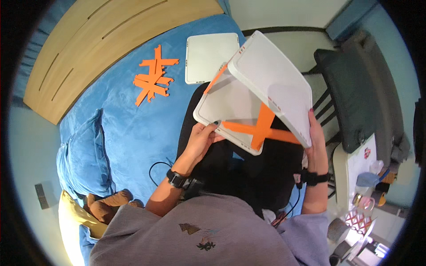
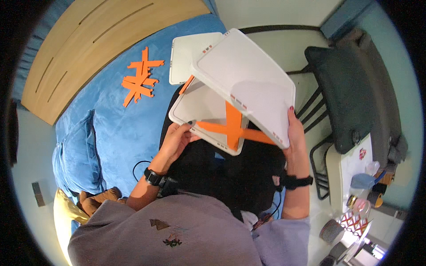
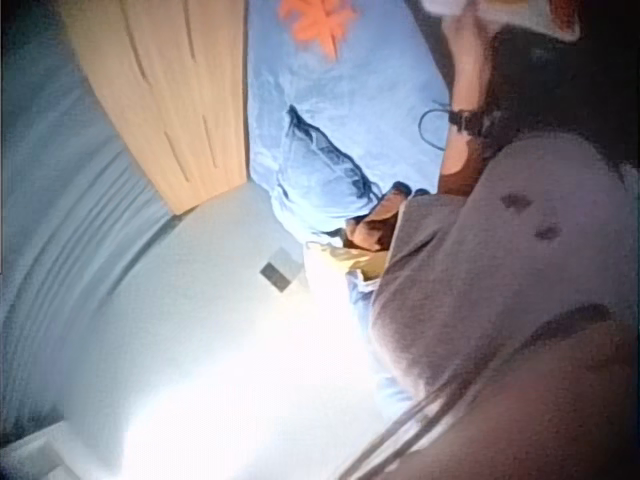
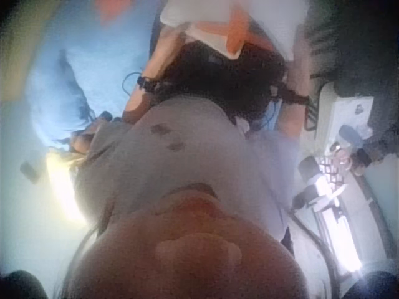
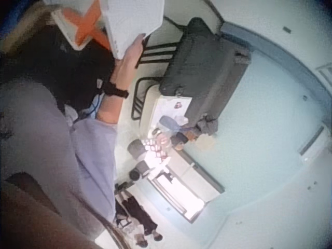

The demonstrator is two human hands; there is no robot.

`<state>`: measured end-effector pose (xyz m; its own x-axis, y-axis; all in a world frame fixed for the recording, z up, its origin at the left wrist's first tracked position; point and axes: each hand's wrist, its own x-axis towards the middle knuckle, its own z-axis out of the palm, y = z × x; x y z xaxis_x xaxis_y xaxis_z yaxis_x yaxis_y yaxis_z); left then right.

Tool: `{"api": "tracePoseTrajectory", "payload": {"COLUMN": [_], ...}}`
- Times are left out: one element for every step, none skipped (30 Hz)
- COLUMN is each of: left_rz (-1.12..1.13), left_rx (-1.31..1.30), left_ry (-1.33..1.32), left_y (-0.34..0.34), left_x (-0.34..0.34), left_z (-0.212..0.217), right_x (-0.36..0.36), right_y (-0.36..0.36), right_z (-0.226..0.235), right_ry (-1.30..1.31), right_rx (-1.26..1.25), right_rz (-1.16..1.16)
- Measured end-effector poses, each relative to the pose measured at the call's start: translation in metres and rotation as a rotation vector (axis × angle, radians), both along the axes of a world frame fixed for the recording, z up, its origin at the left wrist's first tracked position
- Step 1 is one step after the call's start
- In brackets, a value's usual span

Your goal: The person removes orange plastic clips from white square panels, wipes the panels with a cloth, and then reattaches the clips to assemble the panels. The person handles multiple panels and clips, cleaning each panel before reassembly.

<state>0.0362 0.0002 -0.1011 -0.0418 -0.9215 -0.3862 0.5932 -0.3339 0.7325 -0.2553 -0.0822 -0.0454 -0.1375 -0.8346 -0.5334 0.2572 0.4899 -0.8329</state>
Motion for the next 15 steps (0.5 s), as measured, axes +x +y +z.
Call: {"api": "tracePoseTrajectory", "payload": {"left_rz": [0.004, -0.015, -0.035, -0.058, -0.056, -0.066, -0.085, -0.103, -0.078, -0.088, -0.096, -0.104, -0.076, -0.067, -0.047], "left_rx": [-0.004, -0.003, -0.015, 0.020, -0.012, -0.059, -0.070, -0.097, -0.119, -0.097, -0.117, -0.132, -0.162, -0.158, -0.171], "left_ry": [-0.019, -0.090, -0.140, -0.201, -0.200, -0.208, -0.226, -0.219, -0.186, -0.251, -0.279, -0.307, -0.330, -0.382, -0.416], "left_y": [0.001, 0.002, 0.003, 0.004, 0.005, 0.006, 0.008, 0.009, 0.011, 0.012, 0.014, 0.014, 0.015, 0.017, 0.019], "left_x": [0.002, 0.005, 0.008, 0.010, 0.010, 0.010, 0.009, 0.008, 0.004, 0.000, -0.003, -0.006, -0.009, -0.011, -0.014], "left_z": [0.004, 0.009, 0.015, 0.023, 0.031, 0.039, 0.048, 0.058, 0.066, 0.074, 0.081, 0.087, 0.092, 0.096, 0.098], "right_x": [-0.004, -0.007, -0.012, -0.017, -0.023, -0.029, -0.035, -0.041, -0.045, -0.050, -0.054, -0.058, -0.062, -0.066, -0.069], "right_y": [0.001, 0.002, 0.004, 0.006, 0.008, 0.013, 0.018, 0.025, 0.032, 0.043, 0.052, 0.063, 0.068, 0.076, 0.079], "right_z": [0.001, 0.002, 0.004, 0.006, 0.008, 0.010, 0.011, 0.014, 0.013, 0.014, 0.013, 0.012, 0.010, 0.008, 0.006], "right_ry": [-0.032, -0.073, -0.129, -0.212, -0.221, -0.270, -0.344, -0.567, -0.818, -0.852, -0.715, -0.361, -0.165, -0.121, -0.277], "right_rx": [-0.013, -0.013, -0.017, -0.030, -0.008, 0.002, -0.007, -0.043, -0.100, -0.148, -0.184, -0.203, -0.165, -0.189, -0.172], "right_rz": [0.017, -0.018, -0.057, -0.076, -0.118, -0.131, -0.109, -0.008, 0.131, 0.163, 0.152, 0.035, -0.078, -0.161, -0.239]}}
